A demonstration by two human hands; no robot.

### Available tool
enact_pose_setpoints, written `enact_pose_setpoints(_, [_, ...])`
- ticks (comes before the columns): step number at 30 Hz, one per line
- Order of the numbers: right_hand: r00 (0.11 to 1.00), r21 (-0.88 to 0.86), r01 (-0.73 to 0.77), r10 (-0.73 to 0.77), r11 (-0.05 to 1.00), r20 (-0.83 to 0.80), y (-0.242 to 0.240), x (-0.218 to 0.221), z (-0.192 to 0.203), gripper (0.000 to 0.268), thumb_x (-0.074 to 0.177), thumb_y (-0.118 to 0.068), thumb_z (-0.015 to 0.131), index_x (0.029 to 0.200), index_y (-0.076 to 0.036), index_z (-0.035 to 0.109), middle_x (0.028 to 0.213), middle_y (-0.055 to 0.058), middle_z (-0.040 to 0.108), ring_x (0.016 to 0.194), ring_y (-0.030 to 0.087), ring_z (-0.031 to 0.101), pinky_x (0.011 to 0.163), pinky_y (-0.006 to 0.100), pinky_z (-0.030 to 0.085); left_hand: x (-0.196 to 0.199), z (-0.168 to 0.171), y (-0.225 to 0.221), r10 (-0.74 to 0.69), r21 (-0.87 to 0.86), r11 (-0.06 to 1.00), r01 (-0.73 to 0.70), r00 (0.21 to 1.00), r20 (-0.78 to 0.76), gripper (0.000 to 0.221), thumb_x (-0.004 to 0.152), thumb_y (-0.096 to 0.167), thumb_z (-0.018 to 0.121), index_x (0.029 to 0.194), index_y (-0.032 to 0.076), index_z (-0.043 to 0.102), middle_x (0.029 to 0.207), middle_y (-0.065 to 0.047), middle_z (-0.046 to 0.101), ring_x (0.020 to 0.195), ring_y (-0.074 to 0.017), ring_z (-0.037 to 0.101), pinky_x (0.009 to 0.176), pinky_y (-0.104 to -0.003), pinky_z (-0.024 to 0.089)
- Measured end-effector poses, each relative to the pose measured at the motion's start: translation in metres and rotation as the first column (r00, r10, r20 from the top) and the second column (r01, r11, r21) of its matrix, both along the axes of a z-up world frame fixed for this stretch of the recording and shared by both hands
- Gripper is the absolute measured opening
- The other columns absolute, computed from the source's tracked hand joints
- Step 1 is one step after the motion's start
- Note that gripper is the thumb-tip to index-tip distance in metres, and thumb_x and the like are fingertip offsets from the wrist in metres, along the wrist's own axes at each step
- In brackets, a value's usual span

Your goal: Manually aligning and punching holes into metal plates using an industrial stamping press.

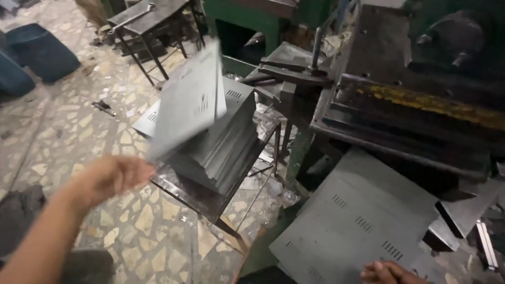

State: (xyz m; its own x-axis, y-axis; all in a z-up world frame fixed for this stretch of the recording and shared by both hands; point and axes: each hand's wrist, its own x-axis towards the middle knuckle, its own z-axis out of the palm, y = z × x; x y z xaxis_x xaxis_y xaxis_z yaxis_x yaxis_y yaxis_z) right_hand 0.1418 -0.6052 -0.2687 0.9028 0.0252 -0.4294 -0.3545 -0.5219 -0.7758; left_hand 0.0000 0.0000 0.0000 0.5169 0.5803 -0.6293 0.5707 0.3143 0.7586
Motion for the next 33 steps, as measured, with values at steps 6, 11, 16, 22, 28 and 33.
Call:
enact_pose_setpoints(6, [0.994, 0.036, -0.074, 0.071, 0.997, 0.085, -0.012, -0.001, -0.037, 0.031, 0.09, -0.015, 0.071, 0.087, 0.011, 0.088, 0.072, 0.024, 0.092, 0.066, 0.031, 0.088, 0.069, 0.036, 0.067, -0.028, -0.044, -0.002, 0.258, -0.142, 0.962, -0.234, 0.948, 0.185, 0.071, 0.11, 0.052, 0.018, 0.15, -0.003, 0.037, 0.146, -0.025, 0.053, 0.138, -0.0337, 0.051, 0.117, -0.045, 0.039])
enact_pose_setpoints(11, [0.996, 0.127, -0.054, 0.064, 0.99, -0.07, 0.034, 0.005, 0.07, 0.032, 0.097, -0.005, 0.063, 0.102, 0.018, 0.084, 0.086, 0.034, 0.089, 0.073, 0.042, 0.084, 0.068, 0.046, 0.065, -0.005, -0.031, -0.023, 0.228, -0.069, 0.974, -0.218, 0.927, 0.297, 0.059, 0.106, 0.039, 0.035, 0.145, -0.004, 0.045, 0.138, -0.025, 0.056, 0.124, -0.0326, 0.057, 0.11, -0.042, 0.047])
enact_pose_setpoints(16, [0.986, 0.186, -0.146, 0.159, 0.972, -0.058, 0.036, 0.004, 0.063, 0.032, 0.093, -0.007, 0.065, 0.105, 0.015, 0.085, 0.087, 0.03, 0.091, 0.068, 0.034, 0.082, 0.059, 0.04, 0.062, -0.015, -0.078, -0.007, 0.281, -0.046, 0.958, -0.284, 0.891, 0.357, 0.045, 0.102, 0.014, 0.056, 0.143, -0.003, 0.047, 0.122, -0.015, 0.061, 0.106, -0.0259, 0.061, 0.094, -0.037, 0.054])
enact_pose_setpoints(22, [0.991, 0.216, 0.006, 0.022, 0.976, -0.13, 0.012, -0.023, 0.005, 0.032, 0.095, -0.005, 0.065, 0.099, 0.02, 0.085, 0.086, 0.034, 0.091, 0.071, 0.042, 0.086, 0.074, 0.046, 0.067, -0.088, -0.091, -0.01, 0.331, -0.094, 0.937, -0.337, 0.767, 0.55, 0.037, 0.104, 0.009, 0.039, 0.135, -0.011, 0.039, 0.136, -0.021, 0.051, 0.121, -0.027, 0.055, 0.112, -0.039, 0.048])
enact_pose_setpoints(28, [0.986, 0.549, 0.108, -0.017, 0.829, -0.168, 0.035, -0.074, -0.048, 0.033, 0.093, -0.006, 0.059, 0.104, 0.02, 0.078, 0.085, 0.036, 0.086, 0.071, 0.044, 0.084, 0.068, 0.051, 0.069, -0.135, -0.151, 0.008, 0.166, 0.175, 0.952, -0.249, 0.908, 0.386, 0.023, 0.121, 0.008, 0.029, 0.131, -0.012, 0.031, 0.138, -0.034, 0.044, 0.107, -0.0493, 0.049, 0.099, -0.062, 0.044])
enact_pose_setpoints(33, [0.971, 0.622, -0.166, 0.239, 0.765, -0.034, 0.106, -0.107, 0.031, 0.041, 0.083, -0.018, 0.08, 0.12, -0.001, 0.075, 0.107, 0.016, 0.092, 0.091, 0.022, 0.09, 0.09, 0.038, 0.07, -0.015, -0.062, -0.158, 0.141, -0.312, 0.946, -0.091, 0.98, 0.142, 0.058, 0.093, 0.006, 0.041, 0.149, -0.005, 0.048, 0.151, -0.029, 0.054, 0.134, -0.0472, 0.052, 0.106, -0.062, 0.041])
